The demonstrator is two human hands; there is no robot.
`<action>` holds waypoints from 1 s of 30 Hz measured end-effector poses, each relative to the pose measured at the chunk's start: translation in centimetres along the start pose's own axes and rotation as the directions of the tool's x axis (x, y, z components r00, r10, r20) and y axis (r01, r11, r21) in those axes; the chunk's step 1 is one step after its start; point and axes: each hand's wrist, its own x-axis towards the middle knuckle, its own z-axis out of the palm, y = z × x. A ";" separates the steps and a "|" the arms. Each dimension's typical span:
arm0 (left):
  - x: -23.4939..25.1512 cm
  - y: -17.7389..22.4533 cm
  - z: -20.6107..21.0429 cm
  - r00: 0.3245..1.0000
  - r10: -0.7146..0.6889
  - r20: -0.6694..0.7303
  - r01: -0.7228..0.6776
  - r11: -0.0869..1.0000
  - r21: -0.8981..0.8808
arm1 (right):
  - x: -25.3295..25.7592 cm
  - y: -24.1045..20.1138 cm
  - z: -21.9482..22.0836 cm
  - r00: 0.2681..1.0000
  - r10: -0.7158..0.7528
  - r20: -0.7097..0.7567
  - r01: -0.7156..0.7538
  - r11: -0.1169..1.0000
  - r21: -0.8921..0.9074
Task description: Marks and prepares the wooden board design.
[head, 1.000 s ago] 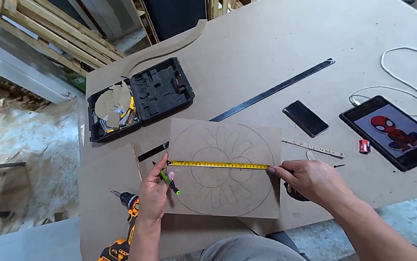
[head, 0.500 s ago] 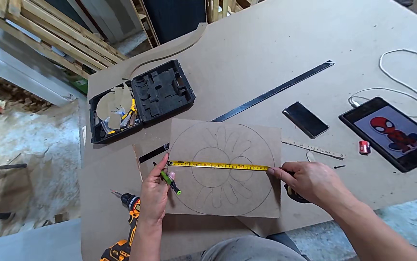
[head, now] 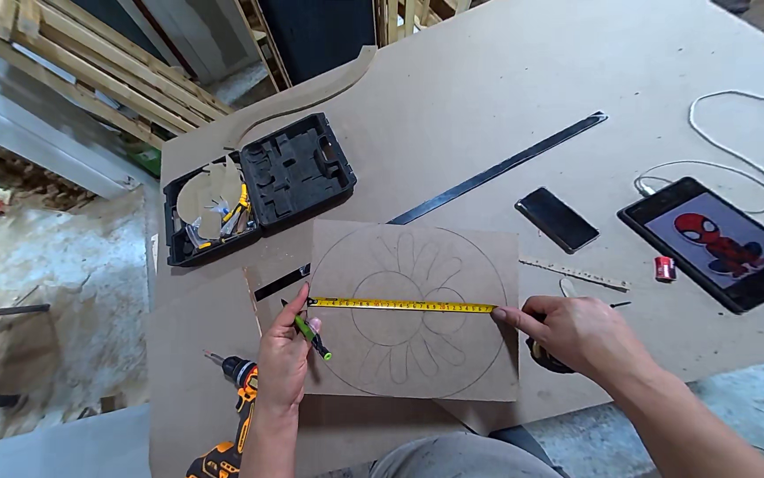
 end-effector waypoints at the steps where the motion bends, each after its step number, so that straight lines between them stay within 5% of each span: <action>1: 0.0 0.0 0.0 1.000 -0.002 -0.001 0.002 1.000 0.000 | -0.1 0.0 0.1 1.000 0.001 0.000 -0.001 1.000 -0.002; 30: 0.3 -0.8 -0.1 0.999 -0.037 0.004 0.037 0.999 0.005 | -0.2 0.2 1.3 0.999 -0.021 -0.040 0.023 0.999 0.038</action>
